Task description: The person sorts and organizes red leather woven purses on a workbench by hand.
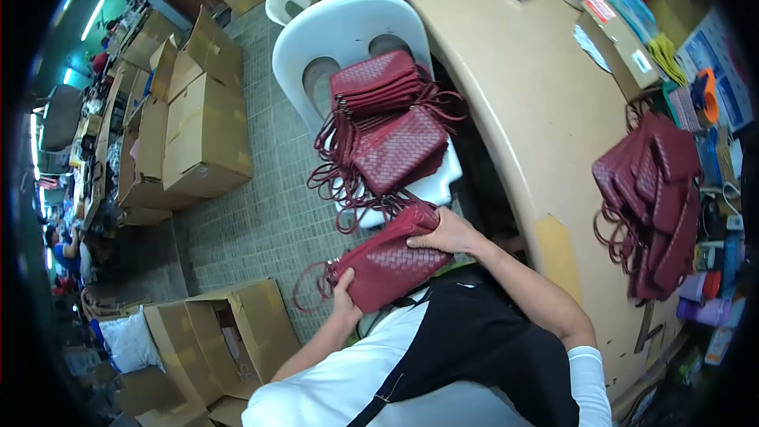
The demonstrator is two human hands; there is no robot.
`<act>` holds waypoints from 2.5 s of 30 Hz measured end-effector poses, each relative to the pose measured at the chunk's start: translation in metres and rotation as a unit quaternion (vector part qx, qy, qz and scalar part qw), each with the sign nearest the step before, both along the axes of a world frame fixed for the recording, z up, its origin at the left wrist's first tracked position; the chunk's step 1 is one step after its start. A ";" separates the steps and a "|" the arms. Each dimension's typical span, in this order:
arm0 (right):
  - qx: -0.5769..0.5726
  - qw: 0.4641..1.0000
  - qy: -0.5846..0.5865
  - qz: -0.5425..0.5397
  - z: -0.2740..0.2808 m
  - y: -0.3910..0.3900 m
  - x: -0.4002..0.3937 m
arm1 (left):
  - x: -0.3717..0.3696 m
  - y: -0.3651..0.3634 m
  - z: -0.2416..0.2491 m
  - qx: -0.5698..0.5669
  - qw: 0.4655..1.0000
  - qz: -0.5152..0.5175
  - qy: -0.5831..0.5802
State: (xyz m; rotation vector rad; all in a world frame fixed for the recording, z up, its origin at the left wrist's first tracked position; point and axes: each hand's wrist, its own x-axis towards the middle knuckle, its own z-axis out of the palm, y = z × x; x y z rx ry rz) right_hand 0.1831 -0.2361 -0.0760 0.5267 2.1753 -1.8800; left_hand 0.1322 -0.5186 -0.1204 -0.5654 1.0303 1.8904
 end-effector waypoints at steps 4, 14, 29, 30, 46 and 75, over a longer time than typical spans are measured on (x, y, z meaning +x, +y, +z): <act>-0.015 0.999 -0.027 0.028 -0.034 -0.002 -0.027 | -0.012 -0.009 -0.017 0.004 0.999 0.046 0.007; -0.006 0.992 0.057 -0.111 0.037 0.116 -0.107 | -0.146 0.117 0.004 0.095 0.972 -0.015 0.213; 0.590 0.773 0.004 0.232 -0.013 0.104 -0.153 | -0.174 0.207 -0.047 -0.194 0.875 -0.053 0.441; 0.623 0.743 -0.012 0.243 -0.015 0.101 -0.154 | -0.179 0.208 -0.063 -0.188 0.891 -0.041 0.412; 0.684 0.700 0.085 0.187 -0.082 0.107 -0.152 | -0.194 0.140 -0.031 -0.186 0.794 -0.323 0.481; 0.646 0.708 0.021 0.285 -0.054 0.106 -0.163 | -0.368 0.120 0.040 -0.458 0.597 -0.590 0.293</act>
